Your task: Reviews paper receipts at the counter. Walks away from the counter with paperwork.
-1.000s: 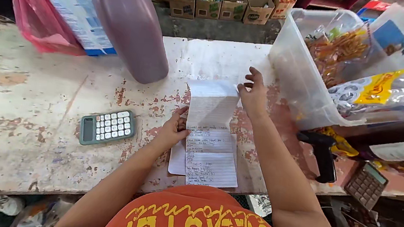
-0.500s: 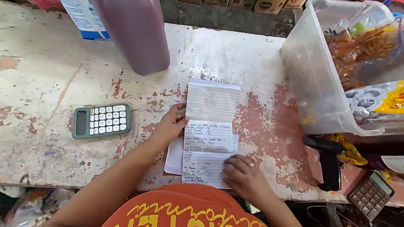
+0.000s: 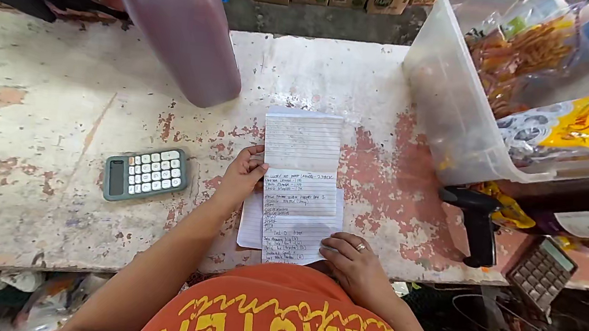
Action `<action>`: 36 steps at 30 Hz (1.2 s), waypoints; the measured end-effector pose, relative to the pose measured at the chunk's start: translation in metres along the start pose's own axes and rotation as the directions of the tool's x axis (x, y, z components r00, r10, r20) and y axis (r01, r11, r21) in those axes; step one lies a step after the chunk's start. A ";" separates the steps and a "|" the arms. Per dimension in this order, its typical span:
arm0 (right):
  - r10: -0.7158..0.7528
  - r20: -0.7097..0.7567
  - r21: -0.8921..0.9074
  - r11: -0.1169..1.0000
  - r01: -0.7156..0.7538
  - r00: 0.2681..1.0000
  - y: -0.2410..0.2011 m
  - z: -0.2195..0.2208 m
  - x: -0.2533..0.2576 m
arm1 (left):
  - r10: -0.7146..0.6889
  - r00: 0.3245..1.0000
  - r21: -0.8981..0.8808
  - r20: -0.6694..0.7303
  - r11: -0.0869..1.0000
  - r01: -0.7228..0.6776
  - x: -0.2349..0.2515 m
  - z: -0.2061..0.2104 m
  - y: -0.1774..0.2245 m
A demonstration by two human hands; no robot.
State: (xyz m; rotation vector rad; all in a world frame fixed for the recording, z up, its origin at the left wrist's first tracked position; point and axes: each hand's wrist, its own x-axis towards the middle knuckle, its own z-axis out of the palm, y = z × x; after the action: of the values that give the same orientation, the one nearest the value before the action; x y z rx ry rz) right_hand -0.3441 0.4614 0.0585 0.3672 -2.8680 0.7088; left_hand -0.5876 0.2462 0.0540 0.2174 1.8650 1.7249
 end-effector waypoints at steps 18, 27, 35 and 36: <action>-0.008 -0.011 0.061 0.998 0.009 1.000 -0.003 0.000 0.003 | 0.131 0.990 0.056 0.056 0.989 -0.134 -0.003 -0.005 -0.009; -0.019 -0.059 -0.005 1.000 0.019 0.998 -0.006 0.001 0.005 | 0.124 0.989 0.050 0.074 0.990 -0.128 -0.003 -0.005 -0.007; -0.041 0.007 -0.035 0.999 0.042 0.999 -0.010 -0.002 0.004 | 0.111 0.992 0.038 0.066 0.993 -0.114 -0.003 -0.004 -0.006; -0.041 0.007 -0.034 0.999 0.042 0.999 -0.010 -0.002 0.004 | 0.114 0.991 0.044 0.069 0.992 -0.117 -0.002 -0.005 -0.007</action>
State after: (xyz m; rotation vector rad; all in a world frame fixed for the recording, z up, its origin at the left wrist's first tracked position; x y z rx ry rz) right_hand -0.3445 0.4530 0.0651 0.4235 -2.8655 0.6514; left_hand -0.5864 0.2397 0.0482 0.4040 1.8789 1.7285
